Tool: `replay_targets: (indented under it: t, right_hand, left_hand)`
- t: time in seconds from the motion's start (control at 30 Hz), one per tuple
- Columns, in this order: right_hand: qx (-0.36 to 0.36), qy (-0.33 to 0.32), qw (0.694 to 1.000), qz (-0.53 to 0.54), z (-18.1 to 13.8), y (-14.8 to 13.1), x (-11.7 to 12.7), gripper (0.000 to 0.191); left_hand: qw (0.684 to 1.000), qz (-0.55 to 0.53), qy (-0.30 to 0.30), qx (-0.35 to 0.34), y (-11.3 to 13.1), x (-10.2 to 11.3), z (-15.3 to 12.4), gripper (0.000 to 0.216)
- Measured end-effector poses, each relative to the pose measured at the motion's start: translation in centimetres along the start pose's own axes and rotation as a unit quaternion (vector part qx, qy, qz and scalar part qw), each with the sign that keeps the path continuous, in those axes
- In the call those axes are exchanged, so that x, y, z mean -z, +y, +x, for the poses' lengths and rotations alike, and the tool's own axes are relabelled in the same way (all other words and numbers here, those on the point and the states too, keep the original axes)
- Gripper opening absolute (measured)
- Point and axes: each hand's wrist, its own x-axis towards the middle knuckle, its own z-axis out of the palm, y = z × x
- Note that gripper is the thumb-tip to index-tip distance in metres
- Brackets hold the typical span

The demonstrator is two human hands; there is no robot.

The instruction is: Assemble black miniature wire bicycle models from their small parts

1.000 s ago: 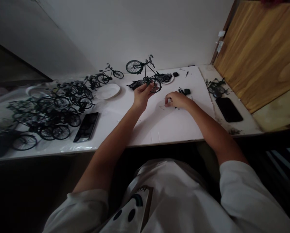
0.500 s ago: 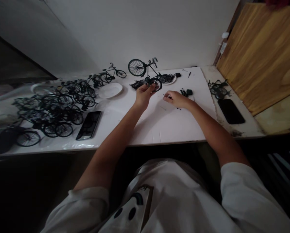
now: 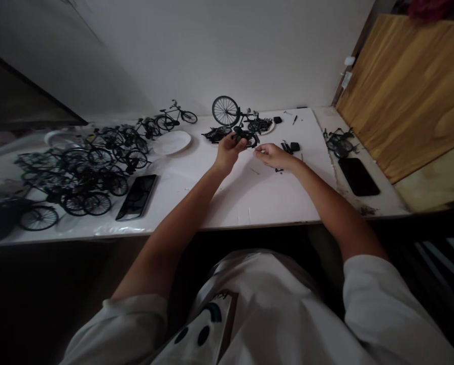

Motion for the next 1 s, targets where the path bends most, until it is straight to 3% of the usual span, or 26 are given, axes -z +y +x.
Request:
replay_targets:
  t: [0.43, 1.0]
  right_hand:
    - [0.013, 0.014, 0.999, 0.048, 0.27, 0.36, -0.16, 0.03]
    - [0.012, 0.037, 0.999, 0.031, 0.24, 0.04, -0.43, 0.04]
  left_hand:
    - [1.0, -0.016, -0.008, 0.011, -0.16, -0.02, -0.14, 0.037]
    - [0.999, -0.019, -0.008, 0.034, 0.08, 0.37, -0.12, 0.046]
